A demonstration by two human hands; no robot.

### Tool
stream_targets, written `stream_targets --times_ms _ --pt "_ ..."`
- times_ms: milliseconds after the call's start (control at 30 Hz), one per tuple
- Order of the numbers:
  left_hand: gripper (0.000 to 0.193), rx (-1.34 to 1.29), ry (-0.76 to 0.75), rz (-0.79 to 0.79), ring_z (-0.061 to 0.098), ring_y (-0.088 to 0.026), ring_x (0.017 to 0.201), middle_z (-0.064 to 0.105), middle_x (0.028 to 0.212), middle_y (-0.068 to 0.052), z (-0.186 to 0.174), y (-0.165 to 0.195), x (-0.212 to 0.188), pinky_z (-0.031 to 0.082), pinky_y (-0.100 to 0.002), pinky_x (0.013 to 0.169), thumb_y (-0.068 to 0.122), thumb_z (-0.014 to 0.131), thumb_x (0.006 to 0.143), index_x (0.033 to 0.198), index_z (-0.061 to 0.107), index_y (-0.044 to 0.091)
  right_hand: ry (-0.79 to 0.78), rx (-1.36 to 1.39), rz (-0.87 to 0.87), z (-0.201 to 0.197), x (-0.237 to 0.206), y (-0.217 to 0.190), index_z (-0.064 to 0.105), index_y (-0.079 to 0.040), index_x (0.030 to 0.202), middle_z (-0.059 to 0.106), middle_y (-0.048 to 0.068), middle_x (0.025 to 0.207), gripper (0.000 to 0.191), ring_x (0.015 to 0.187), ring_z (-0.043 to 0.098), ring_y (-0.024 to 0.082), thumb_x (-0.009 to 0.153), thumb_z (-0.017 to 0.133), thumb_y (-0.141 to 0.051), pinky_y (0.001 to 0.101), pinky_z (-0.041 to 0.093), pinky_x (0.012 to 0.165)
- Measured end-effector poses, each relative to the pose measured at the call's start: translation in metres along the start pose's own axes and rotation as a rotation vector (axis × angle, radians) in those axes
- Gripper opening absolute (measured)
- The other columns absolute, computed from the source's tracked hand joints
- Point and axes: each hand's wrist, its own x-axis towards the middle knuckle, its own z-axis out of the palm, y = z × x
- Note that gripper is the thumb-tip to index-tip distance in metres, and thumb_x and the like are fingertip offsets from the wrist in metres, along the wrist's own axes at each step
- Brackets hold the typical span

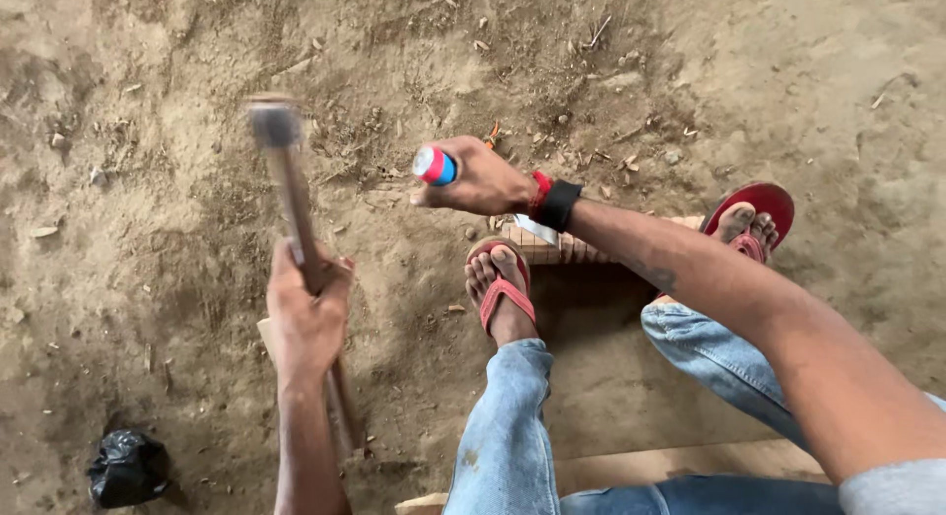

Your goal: The person uses a hammer and chisel to carve grooves into a small wooden block held between their feet. They repeatedly strike the chisel to remove wood shavings and shape the piece.

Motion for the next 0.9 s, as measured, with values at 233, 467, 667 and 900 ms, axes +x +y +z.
stream_targets --times_ms 233,467,667,900 --pt "0.021 0.193 -0.188 0.16 0.058 -0.01 0.055 0.063 0.076 -0.005 0.029 0.018 -0.003 0.048 -0.032 0.047 0.016 0.066 0.098 0.11 0.052 0.006 0.064 -0.031 -0.154 -0.014 -0.009 -0.011 0.063 -0.003 0.098 0.059 0.001 0.082 0.034 0.079 0.054 0.01 0.085 0.083 -0.028 0.0295 0.05 0.073" --pt "0.021 -0.151 0.06 0.069 0.053 -0.018 0.053 0.057 0.083 -0.012 -0.006 0.034 -0.008 0.049 -0.033 0.041 0.012 0.062 0.102 0.116 0.048 0.004 0.05 0.041 -0.091 -0.016 -0.015 -0.008 0.06 -0.006 0.088 0.057 -0.001 0.079 0.032 0.076 0.055 0.011 0.09 0.083 -0.028 0.0308 0.049 0.07" --pt "0.02 0.288 -0.209 0.097 0.061 -0.011 0.052 0.071 0.085 -0.012 0.02 0.032 -0.003 0.052 -0.03 0.043 0.008 0.056 0.095 0.113 0.048 0.008 0.054 0.026 -0.133 -0.009 -0.007 0.0 0.067 -0.007 0.098 0.066 0.0 0.085 0.031 0.08 0.062 0.011 0.085 0.084 -0.029 0.0316 0.054 0.074" --pt "0.016 0.012 0.061 0.263 0.05 -0.02 0.049 0.059 0.082 -0.016 0.002 0.026 0.001 0.045 -0.032 0.04 0.011 0.058 0.107 0.118 0.049 0.003 0.059 -0.011 -0.087 -0.02 -0.012 0.005 0.067 -0.005 0.093 0.066 0.003 0.083 0.031 0.076 0.062 0.013 0.09 0.083 -0.031 0.0328 0.053 0.07"
